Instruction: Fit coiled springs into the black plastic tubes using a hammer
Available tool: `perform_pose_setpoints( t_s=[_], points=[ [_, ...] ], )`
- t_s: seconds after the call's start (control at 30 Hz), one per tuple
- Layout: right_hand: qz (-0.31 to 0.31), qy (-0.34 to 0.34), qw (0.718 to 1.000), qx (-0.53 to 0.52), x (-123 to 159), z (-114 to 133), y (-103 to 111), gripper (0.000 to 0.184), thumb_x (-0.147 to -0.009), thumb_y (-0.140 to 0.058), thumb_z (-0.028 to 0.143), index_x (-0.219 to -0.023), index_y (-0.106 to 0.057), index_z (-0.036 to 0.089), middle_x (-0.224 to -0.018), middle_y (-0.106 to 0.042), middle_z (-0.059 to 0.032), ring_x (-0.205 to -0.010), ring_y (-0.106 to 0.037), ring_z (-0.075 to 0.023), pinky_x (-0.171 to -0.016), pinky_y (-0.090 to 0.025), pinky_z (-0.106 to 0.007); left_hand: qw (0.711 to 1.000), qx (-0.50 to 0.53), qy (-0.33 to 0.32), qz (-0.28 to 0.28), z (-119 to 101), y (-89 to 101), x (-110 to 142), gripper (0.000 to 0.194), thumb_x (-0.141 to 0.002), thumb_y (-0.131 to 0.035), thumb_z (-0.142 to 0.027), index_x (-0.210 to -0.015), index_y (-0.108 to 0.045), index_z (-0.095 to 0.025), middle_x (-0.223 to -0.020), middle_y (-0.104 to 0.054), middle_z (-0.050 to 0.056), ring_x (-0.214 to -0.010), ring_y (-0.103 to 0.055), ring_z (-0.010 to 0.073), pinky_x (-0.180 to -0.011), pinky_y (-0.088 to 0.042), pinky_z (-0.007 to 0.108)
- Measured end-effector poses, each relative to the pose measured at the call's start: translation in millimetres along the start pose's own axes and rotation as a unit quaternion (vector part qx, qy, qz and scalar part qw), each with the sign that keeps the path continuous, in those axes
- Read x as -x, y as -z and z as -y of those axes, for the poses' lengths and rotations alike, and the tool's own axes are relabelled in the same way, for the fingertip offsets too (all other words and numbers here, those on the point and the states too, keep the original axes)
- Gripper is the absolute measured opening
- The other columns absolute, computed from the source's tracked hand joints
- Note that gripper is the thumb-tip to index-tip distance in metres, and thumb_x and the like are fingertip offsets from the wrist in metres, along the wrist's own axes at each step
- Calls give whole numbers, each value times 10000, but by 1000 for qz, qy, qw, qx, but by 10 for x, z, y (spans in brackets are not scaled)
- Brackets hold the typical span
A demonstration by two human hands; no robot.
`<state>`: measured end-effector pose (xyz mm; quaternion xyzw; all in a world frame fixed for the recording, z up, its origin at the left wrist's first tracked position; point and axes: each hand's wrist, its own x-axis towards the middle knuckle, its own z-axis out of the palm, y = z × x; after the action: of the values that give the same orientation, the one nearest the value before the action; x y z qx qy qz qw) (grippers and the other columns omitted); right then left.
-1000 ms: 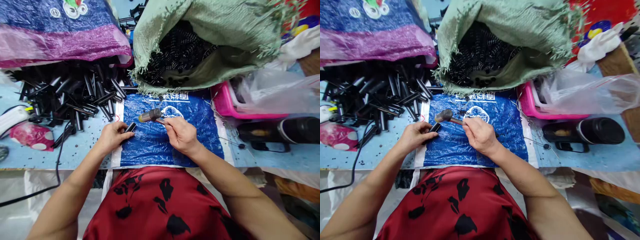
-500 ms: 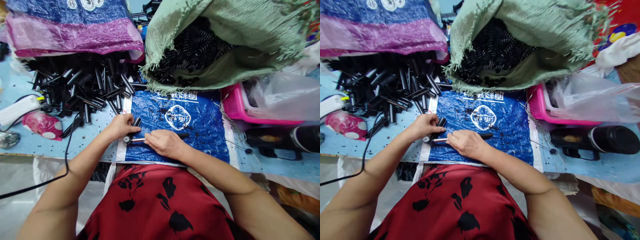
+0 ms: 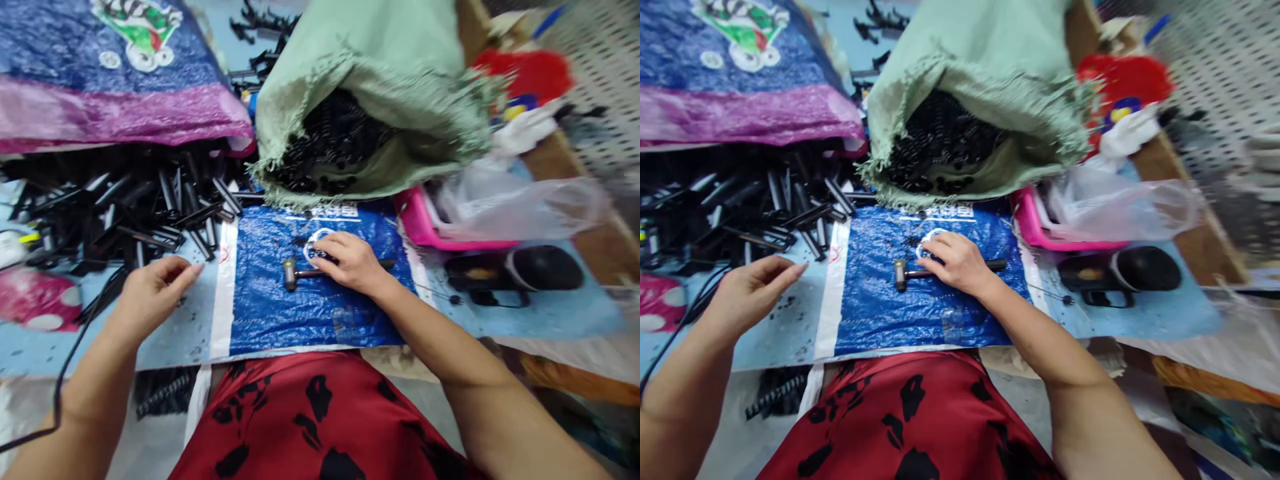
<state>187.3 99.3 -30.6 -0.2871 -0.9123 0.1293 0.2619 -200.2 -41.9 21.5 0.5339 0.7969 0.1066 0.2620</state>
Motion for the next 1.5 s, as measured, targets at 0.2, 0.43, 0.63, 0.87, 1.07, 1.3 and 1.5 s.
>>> perform_pose_setpoints(
  t_s=[0.2, 0.43, 0.63, 0.87, 1.07, 1.3, 1.5],
  points=[
    [-10, -210, 975, 72, -1081, -646, 31, 386, -1062, -437, 276, -1275, -746, 188, -1216, -776, -116, -1134, -720, -269, -1039, -528, -384, 968, -209, 121, -63, -445, -245, -509, 531, -961, -414, -645, -960, -696, -195, -952, -746, 174, -922, -687, 374, -694, -427, 370],
    [151, -295, 942, 54, -1784, -1069, -158, 509, -958, -480, 167, -1408, -686, 284, -1381, -732, -45, -1211, -702, -271, -1071, -536, -373, 983, -72, 126, -109, -199, -315, -476, 260, -906, -568, -451, -1036, -587, -227, -795, -702, 50, -791, -679, 284, -683, -416, 339],
    [62, -354, 932, 46, -1872, -1201, -351, 291, -934, -659, 406, -1120, -731, 194, -1127, -769, -120, -1066, -711, -332, -1023, -559, -492, 941, 275, 121, -154, -209, -475, -361, 353, -752, -690, -243, -1034, -478, -262, -680, -673, -63, -537, -572, 177, -545, -429, 266],
    [6, -397, 918, -8, -1923, -1227, -364, 381, -781, -764, 320, -1096, -654, 136, -1062, -725, -132, -1031, -685, -319, -1007, -546, -496, 807, 563, 104, -142, -474, -524, -156, 341, -754, -771, -281, -1033, -576, -253, -549, -614, -77, -427, -461, 133, -407, -353, 213],
    [-72, -292, 911, -281, -1634, -990, -54, 352, -781, -754, 330, -1055, -616, 156, -928, -694, -34, -898, -658, -189, -917, -566, -372, 766, 613, 132, -145, -397, -474, 98, 291, -695, -756, -207, -928, -587, -248, -646, -698, -30, -451, -533, 148, -440, -430, 232],
    [16, -308, 740, -597, -671, 12, -31, 471, -874, -702, 640, -1058, -621, 214, -925, -699, -36, -739, -657, -148, -669, -581, -300, 783, 614, 73, -76, -679, -624, 161, 378, -798, -806, -371, -1089, -655, -184, -648, -660, -28, -439, -502, 100, -442, -389, 194],
    [9, -394, 640, -660, -396, 586, -219, 552, -927, -578, 772, -984, -610, 225, -647, -491, 67, -456, -371, -81, -416, -311, -240, 818, 575, 13, 0, -924, -872, 207, 425, -846, -776, -524, -1053, -642, -178, -713, -683, -17, -431, -494, 77, -432, -358, 190]
  ],
)
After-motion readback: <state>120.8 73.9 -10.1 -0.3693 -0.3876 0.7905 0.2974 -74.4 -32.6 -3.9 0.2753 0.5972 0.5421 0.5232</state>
